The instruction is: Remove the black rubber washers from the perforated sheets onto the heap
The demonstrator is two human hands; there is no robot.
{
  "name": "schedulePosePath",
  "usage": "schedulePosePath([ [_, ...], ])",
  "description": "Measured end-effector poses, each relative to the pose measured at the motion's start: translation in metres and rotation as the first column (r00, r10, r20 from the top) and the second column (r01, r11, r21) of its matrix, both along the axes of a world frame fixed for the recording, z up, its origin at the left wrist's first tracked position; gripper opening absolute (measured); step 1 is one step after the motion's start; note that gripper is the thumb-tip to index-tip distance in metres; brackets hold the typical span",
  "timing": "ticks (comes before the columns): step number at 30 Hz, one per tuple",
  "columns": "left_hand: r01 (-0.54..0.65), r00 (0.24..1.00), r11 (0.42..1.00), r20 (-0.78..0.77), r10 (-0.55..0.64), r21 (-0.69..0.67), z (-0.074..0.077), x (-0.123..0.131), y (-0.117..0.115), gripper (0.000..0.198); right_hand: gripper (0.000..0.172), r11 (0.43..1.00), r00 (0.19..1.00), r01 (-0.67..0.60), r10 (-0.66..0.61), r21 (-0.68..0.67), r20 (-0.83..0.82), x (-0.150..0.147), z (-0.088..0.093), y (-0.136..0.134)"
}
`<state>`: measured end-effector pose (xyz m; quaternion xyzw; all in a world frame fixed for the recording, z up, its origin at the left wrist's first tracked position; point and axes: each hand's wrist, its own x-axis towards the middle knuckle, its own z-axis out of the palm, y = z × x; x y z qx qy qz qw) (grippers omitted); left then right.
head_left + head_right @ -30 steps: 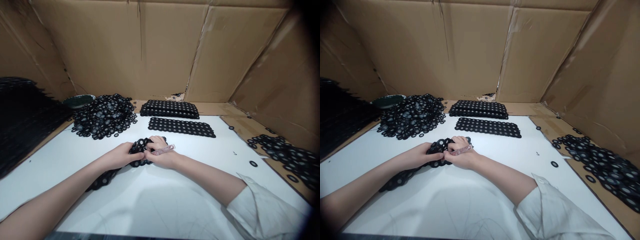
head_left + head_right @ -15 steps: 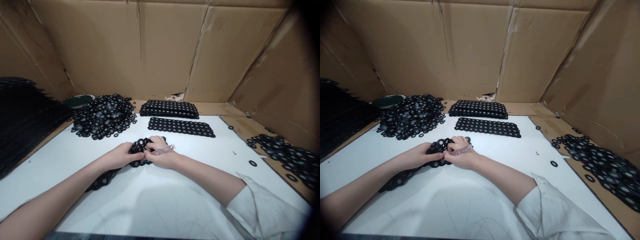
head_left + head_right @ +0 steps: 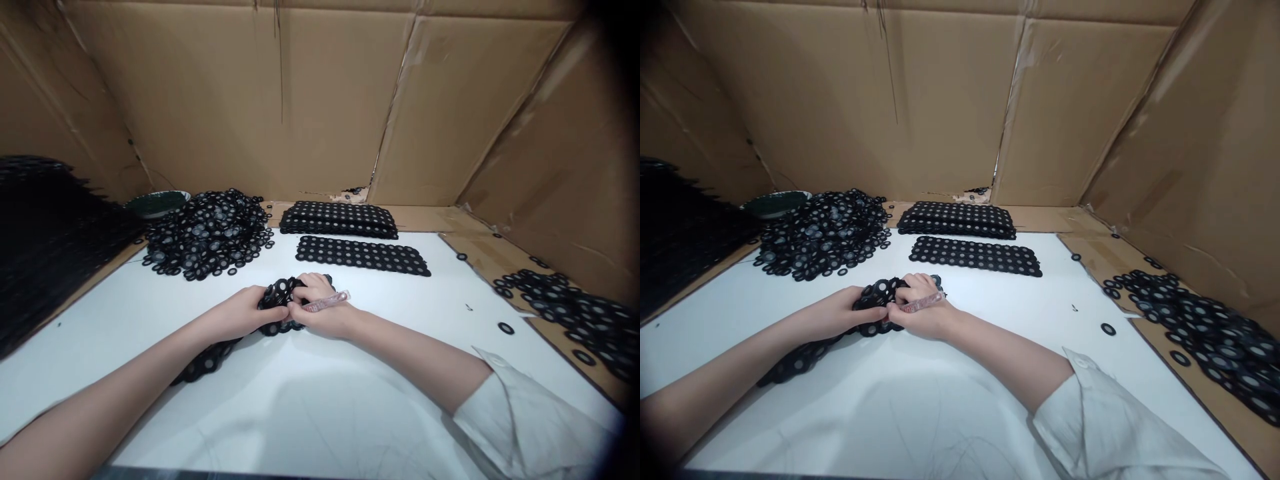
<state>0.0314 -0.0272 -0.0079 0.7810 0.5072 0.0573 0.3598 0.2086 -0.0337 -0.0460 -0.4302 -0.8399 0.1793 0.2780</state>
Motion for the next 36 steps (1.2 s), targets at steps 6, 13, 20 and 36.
schedulePosePath([
  [6,0.006,1.0,1.0,-0.002,-0.006,0.0,-0.001,-0.0008,-0.0003,0.04,0.027,1.0,1.0,0.001,-0.001,-0.003,0.001,0.0,0.0002,-0.0004],
  [13,0.012,1.0,1.0,0.001,-0.012,0.024,-0.0024,-0.0011,0.0001,0.039,0.026,1.0,1.0,-0.004,0.004,0.017,0.0,-0.0001,-0.0021,0.0011],
  [20,0.021,1.0,1.0,-0.001,-0.021,0.018,-0.0001,-0.0002,-0.0017,0.039,0.027,1.0,1.0,-0.004,0.004,0.008,0.017,-0.0002,-0.0001,-0.0001],
  [36,0.032,0.999,0.998,0.0,-0.032,0.063,0.0026,0.0025,-0.0041,0.037,0.027,1.0,1.0,-0.005,0.005,0.003,0.018,0.0,-0.0002,0.0003],
])
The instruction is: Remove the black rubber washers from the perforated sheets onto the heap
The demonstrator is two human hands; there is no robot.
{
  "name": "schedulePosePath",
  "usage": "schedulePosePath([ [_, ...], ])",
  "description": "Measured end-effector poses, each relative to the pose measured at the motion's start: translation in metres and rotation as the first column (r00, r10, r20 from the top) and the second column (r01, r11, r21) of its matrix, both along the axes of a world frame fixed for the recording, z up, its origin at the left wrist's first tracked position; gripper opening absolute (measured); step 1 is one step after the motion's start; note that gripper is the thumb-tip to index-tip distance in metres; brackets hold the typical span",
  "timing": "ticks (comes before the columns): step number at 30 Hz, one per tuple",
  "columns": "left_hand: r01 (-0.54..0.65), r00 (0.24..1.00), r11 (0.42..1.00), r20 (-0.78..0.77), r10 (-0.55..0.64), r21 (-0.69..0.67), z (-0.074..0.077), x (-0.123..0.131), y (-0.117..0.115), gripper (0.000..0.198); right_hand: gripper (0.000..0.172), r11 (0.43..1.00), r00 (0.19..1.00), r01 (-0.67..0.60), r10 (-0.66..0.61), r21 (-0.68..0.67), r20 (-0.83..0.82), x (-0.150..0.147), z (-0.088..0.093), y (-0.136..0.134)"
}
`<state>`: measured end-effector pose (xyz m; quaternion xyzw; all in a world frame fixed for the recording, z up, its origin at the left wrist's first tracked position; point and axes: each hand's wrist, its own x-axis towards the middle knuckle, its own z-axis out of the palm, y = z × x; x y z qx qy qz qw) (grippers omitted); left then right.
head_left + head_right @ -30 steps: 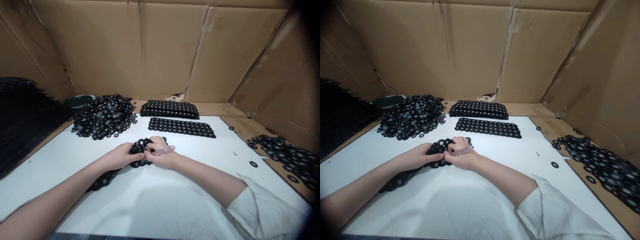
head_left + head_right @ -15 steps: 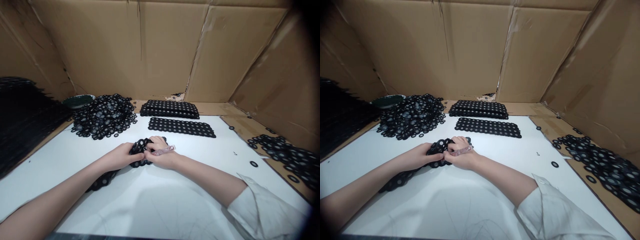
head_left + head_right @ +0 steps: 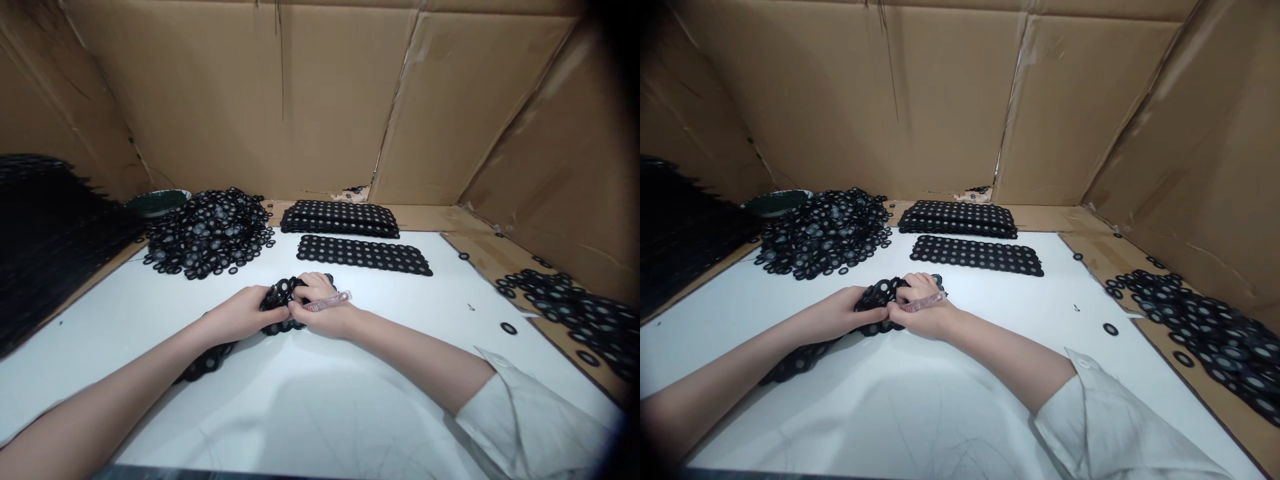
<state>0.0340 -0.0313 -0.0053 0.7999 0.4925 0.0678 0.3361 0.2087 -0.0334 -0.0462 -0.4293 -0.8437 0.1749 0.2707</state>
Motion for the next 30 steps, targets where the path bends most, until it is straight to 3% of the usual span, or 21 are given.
schedulePosePath([
  [30,-0.015,1.0,1.0,-0.001,0.015,0.0,0.0022,0.0025,-0.0018,0.035,0.027,1.0,1.0,0.006,-0.006,-0.008,0.014,-0.0008,0.0017,-0.0008],
])
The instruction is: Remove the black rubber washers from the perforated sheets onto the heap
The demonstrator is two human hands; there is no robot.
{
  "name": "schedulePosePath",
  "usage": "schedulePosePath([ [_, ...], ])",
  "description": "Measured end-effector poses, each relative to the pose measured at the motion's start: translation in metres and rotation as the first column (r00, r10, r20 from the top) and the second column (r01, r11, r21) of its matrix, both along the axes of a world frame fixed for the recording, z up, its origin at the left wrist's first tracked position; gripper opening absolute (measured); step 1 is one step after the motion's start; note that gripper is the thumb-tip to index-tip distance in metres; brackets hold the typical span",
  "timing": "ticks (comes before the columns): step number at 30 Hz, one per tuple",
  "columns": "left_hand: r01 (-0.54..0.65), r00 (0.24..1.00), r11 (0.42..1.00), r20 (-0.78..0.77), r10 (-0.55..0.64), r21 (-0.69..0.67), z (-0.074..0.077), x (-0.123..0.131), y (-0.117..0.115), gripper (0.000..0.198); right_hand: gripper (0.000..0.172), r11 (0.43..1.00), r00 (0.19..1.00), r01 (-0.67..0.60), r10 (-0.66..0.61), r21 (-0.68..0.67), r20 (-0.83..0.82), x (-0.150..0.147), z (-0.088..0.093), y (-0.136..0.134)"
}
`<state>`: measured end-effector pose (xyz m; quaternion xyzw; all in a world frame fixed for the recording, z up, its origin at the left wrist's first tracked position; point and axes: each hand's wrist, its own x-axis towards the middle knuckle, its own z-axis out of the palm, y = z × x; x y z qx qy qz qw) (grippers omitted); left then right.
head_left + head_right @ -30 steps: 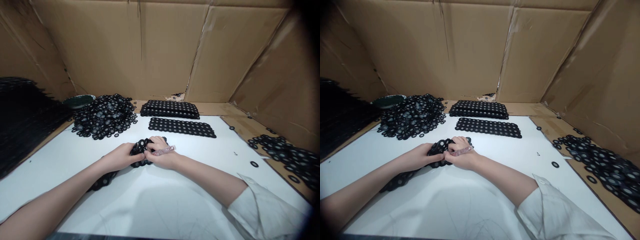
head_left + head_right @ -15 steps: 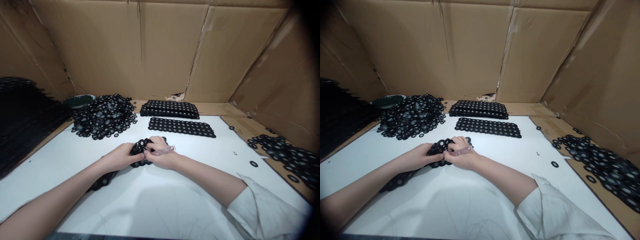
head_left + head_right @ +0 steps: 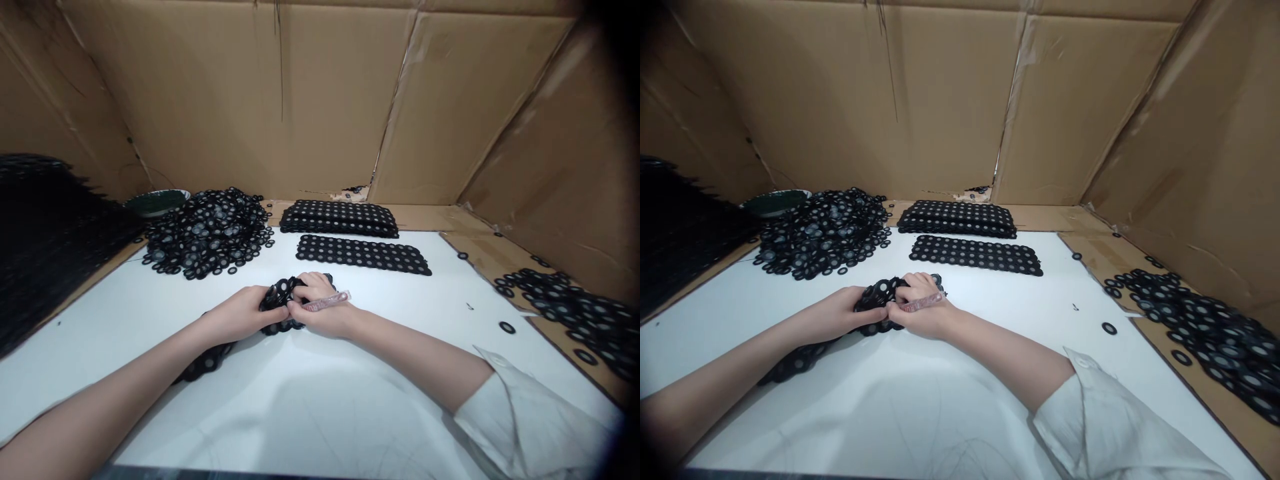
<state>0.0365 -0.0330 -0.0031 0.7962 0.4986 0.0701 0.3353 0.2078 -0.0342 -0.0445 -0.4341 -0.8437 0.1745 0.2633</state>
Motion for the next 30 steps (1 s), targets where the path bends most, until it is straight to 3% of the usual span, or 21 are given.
schedulePosePath([
  [15,0.026,0.999,1.0,-0.028,-0.025,0.017,-0.0001,-0.0019,0.0012,0.033,0.029,1.0,1.0,-0.01,0.01,0.017,-0.021,0.0006,-0.0016,0.001],
  [30,0.053,0.996,0.998,-0.078,-0.049,0.044,0.0009,-0.0015,-0.001,0.013,0.029,1.0,1.0,-0.008,0.008,0.008,0.003,-0.0002,0.0005,0.0003],
])
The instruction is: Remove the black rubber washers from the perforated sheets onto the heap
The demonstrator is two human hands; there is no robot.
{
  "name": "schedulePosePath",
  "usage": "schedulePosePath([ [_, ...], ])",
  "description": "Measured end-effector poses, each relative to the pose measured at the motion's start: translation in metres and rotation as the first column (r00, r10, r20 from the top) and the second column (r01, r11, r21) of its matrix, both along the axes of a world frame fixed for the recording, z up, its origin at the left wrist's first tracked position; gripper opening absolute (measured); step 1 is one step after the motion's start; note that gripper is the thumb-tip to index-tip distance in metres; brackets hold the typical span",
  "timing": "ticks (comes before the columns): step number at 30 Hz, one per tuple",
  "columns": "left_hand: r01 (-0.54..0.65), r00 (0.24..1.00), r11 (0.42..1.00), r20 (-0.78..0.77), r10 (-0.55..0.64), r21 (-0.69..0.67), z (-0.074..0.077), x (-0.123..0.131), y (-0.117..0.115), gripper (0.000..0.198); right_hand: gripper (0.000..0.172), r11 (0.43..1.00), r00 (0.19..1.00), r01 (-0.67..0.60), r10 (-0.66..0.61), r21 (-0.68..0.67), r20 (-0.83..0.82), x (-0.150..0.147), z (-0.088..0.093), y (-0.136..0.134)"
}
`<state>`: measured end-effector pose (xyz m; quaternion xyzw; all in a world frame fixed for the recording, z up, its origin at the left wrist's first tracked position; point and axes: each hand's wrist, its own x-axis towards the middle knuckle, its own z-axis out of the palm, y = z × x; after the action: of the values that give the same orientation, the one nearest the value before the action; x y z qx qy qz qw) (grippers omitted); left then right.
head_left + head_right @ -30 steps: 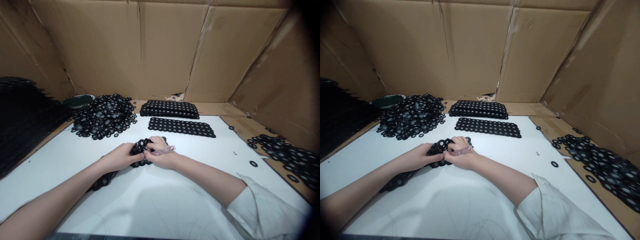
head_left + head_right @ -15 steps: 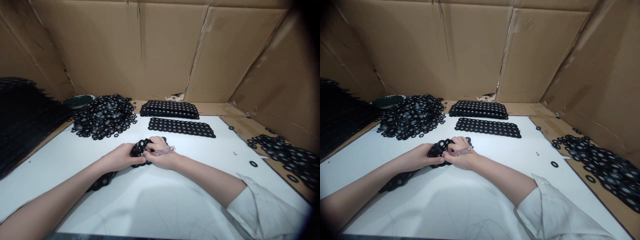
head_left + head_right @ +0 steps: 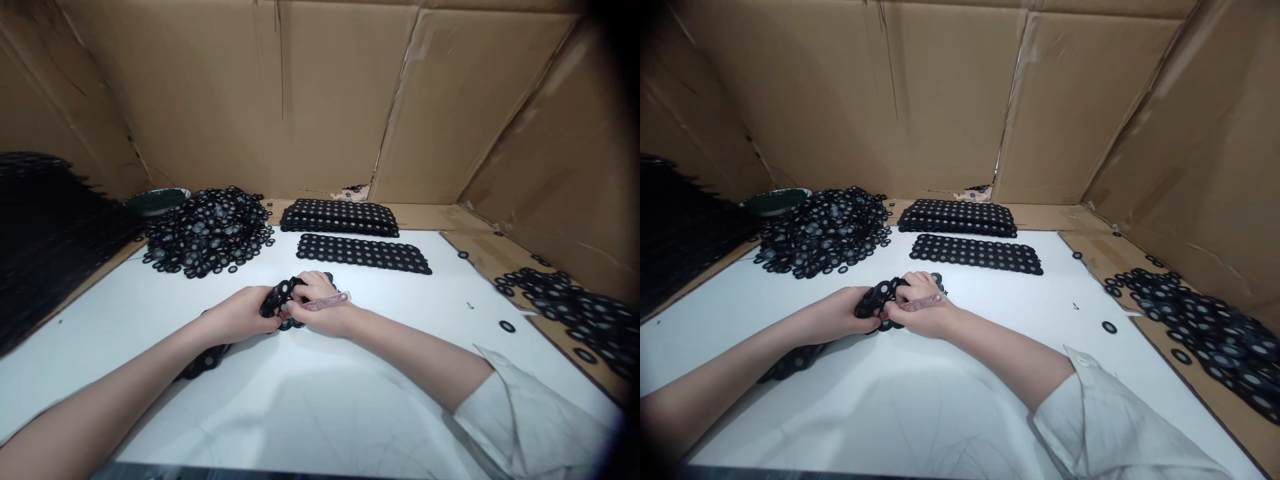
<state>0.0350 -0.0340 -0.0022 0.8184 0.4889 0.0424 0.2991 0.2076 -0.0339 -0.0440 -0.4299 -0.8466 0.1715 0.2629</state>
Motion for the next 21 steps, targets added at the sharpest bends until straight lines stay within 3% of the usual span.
schedulePosePath([
  [7,-0.018,0.999,0.999,-0.042,0.02,0.05,-0.005,-0.005,0.004,0.012,0.027,1.0,0.999,-0.005,0.004,-0.013,-0.044,0.002,-0.001,0.001],
  [12,-0.083,0.997,0.994,0.009,0.083,0.067,-0.006,-0.009,0.011,0.018,0.03,0.994,0.989,0.039,-0.053,-0.103,-0.137,0.003,-0.003,0.009],
  [21,-0.161,0.98,0.986,0.115,0.165,-0.049,-0.006,-0.01,0.016,0.019,0.023,0.959,0.948,-0.101,0.013,-0.264,-0.318,0.01,-0.001,0.018],
])
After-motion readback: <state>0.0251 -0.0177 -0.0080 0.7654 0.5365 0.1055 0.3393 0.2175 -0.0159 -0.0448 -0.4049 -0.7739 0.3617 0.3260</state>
